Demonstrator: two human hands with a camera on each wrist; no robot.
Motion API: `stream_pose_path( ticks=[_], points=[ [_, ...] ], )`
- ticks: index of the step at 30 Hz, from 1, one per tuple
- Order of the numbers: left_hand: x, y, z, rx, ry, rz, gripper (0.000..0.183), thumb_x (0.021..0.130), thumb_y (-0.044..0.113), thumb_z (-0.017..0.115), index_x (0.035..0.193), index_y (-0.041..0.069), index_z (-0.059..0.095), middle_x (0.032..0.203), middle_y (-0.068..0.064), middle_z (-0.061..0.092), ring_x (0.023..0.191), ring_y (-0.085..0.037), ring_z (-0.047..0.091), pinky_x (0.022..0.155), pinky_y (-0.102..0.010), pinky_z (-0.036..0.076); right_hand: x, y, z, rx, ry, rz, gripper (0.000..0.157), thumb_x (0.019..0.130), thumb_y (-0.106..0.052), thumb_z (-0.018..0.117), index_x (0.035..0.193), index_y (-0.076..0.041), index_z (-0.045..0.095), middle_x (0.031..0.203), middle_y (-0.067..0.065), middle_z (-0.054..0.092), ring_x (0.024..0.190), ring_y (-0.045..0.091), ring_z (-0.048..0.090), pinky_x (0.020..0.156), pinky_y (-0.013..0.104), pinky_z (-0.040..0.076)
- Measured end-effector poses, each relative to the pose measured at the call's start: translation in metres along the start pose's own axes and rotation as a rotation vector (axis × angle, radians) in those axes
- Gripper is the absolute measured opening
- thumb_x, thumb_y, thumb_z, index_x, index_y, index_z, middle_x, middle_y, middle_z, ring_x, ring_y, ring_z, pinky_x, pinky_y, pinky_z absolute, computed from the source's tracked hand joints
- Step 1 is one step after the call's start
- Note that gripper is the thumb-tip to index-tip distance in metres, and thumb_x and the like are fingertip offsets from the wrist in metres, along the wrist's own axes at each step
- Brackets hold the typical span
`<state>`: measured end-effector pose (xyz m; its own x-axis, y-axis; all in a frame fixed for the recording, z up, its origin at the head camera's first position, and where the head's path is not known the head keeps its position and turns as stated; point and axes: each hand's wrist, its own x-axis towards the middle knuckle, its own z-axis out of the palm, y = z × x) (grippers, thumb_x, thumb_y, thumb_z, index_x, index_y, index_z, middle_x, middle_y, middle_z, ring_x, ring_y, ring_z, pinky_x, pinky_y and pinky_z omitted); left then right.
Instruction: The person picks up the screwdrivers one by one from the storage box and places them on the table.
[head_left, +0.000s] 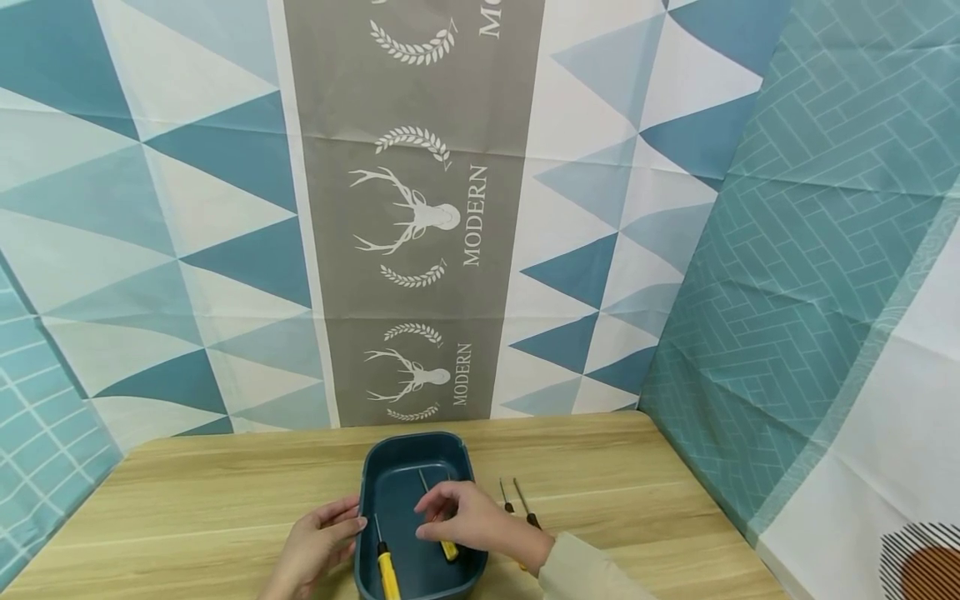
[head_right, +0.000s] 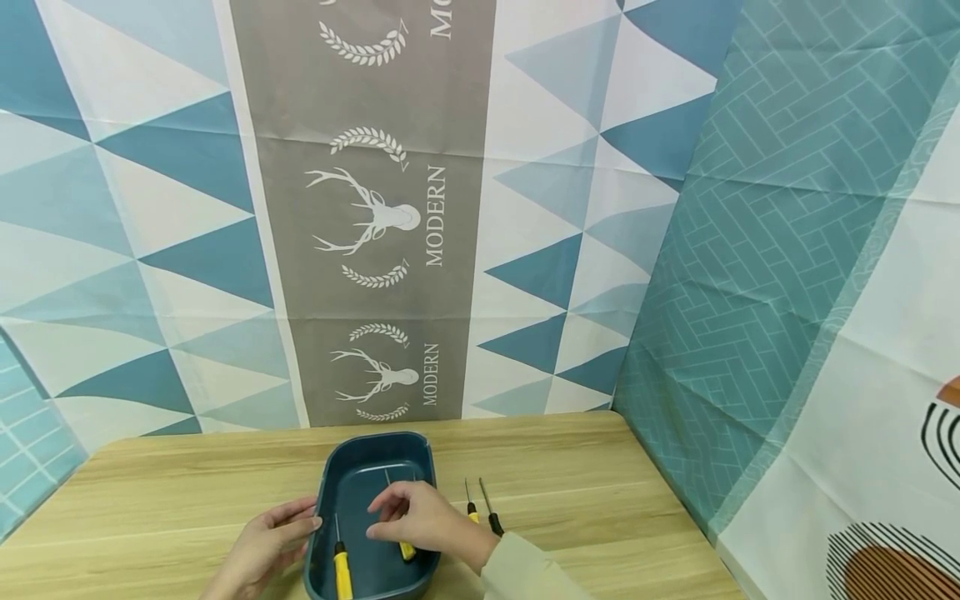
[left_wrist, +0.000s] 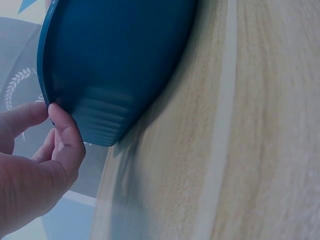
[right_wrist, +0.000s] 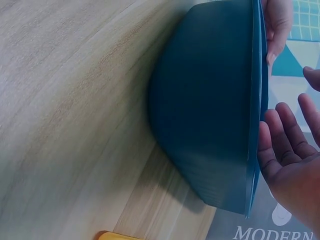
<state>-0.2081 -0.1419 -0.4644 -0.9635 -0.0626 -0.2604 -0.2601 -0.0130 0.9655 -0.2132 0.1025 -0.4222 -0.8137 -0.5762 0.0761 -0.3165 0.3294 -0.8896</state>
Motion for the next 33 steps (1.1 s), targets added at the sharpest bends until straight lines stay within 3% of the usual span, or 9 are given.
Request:
stream_pose_path(
  ticks=[21,33],
  points=[
    [-0.001,0.001,0.001,0.001,0.003,0.007,0.055,0.082,0.009,0.069,0.130,-0.007,0.047,0.116,-0.018,0.060,0.084,-0.016,0.062,0.068,-0.033,0.054,0.006,0.001,0.011,-0.003,-0.014,0.029,0.019,0.084,-0.019,0.070,0.101,-0.012,0.066,0.084,-0.007,0.061,0.074,0.002,0.057,0.067,0.018,0.048],
    [-0.002,0.001,0.001,-0.003,0.000,0.008,0.055,0.082,0.009,0.069,0.130,-0.007,0.047,0.114,-0.016,0.061,0.083,-0.016,0.062,0.068,-0.031,0.054,0.006,-0.003,0.018,-0.055,0.036,0.087,0.022,0.081,-0.019,0.072,0.099,-0.008,0.067,0.078,-0.008,0.060,0.069,0.003,0.054,0.063,0.018,0.045]
  ],
)
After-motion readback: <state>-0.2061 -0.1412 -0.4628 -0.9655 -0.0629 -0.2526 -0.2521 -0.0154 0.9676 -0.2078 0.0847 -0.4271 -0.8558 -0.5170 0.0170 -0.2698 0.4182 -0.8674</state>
